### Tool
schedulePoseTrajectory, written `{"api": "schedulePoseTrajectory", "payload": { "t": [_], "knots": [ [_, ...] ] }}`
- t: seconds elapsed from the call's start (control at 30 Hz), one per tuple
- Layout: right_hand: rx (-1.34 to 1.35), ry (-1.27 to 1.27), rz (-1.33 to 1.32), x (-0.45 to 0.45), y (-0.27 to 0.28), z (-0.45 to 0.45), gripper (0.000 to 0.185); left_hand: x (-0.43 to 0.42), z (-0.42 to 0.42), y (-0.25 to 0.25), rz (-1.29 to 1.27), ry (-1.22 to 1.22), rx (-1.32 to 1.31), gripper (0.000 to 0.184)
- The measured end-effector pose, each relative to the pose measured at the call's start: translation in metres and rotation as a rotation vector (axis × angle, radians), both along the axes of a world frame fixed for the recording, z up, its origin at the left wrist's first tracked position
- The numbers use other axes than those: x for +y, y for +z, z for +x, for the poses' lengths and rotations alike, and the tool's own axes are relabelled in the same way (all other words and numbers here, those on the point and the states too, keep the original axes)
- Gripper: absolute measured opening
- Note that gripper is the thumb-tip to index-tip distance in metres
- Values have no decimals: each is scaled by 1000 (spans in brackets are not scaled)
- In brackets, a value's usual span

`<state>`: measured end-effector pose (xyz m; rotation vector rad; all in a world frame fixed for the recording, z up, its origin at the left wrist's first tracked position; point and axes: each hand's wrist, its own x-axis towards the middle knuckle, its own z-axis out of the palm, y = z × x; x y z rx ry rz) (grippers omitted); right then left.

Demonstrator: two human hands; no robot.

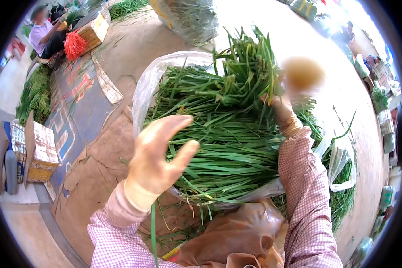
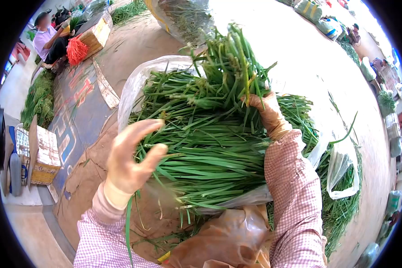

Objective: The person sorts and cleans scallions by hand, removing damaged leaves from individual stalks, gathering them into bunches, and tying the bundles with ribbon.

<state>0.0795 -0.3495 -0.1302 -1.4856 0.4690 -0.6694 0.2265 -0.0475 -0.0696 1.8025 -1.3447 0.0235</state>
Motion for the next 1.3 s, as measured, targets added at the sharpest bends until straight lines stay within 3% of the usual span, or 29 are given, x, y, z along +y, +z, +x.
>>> {"api": "schedulePoseTrajectory", "payload": {
  "t": [0.1,0.13,0.23,0.37,0.4,0.5,0.53,0.57,0.63,0.67,0.7,0.73,0.77,0.83,0.87,0.93,0.97,1.03,1.07,1.13,1.17,1.23,1.3],
  "knots": [
    [-1,8,-17,6,4,-3,37,-39,6,-19,251,-40,-222,65],
    [-11,19,107,8,6,-4,38,-52,10,-27,359,21,-335,77],
    [-70,-28,15,10,1,0,38,-93,14,-25,641,99,-260,109],
    [19,7,-107,19,-4,-3,38,-128,18,-31,374,159,-180,119],
    [68,10,-99,20,-9,-1,36,-141,24,-41,265,-3,8,121],
    [104,10,-291,35,-40,2,31,-175,40,-74,36,-418,592,102],
    [188,-2,-555,36,-37,2,34,-168,28,-47,121,-399,380,82],
    [262,47,-556,37,-32,-1,45,-165,20,-32,205,-377,169,62],
    [499,20,-903,41,-9,-5,50,-170,27,-52,135,-477,350,54],
    [500,12,-903,44,6,-8,50,-172,29,-58,106,-456,305,52],
    [743,76,-977,47,25,-12,57,-174,30,-64,78,-436,259,50],
    [987,144,-1041,53,49,-16,63,-170,26,-68,-86,-497,473,44],
    [1264,254,-934,61,90,-14,80,-168,27,-67,-85,-502,470,44],
    [1037,247,-869,38,93,-37,104,-164,27,-62,-9,-374,-2,43],
    [813,217,-795,28,93,-43,107,-158,22,-48,31,-423,224,46],
    [401,243,-648,5,85,-36,112,-157,20,-51,-13,-437,174,48],
    [400,234,-643,1,80,-27,112,-157,21,-49,-11,-451,30,47],
    [160,436,-101,4,72,-1,111,-164,22,-56,-16,-462,-118,45],
    [63,509,-74,14,69,12,112,-171,19,-63,-60,-521,204,45],
    [-17,573,-96,32,65,22,119,-159,27,-67,82,-308,-616,47],
    [18,540,-250,39,65,19,121,-155,22,-64,92,-307,-613,47],
    [21,437,-416,47,54,9,121,-154,8,-61,177,-218,-946,52],
    [22,379,-304,48,45,2,121,-160,-2,-65,166,-316,-607,55]
  ]
}}
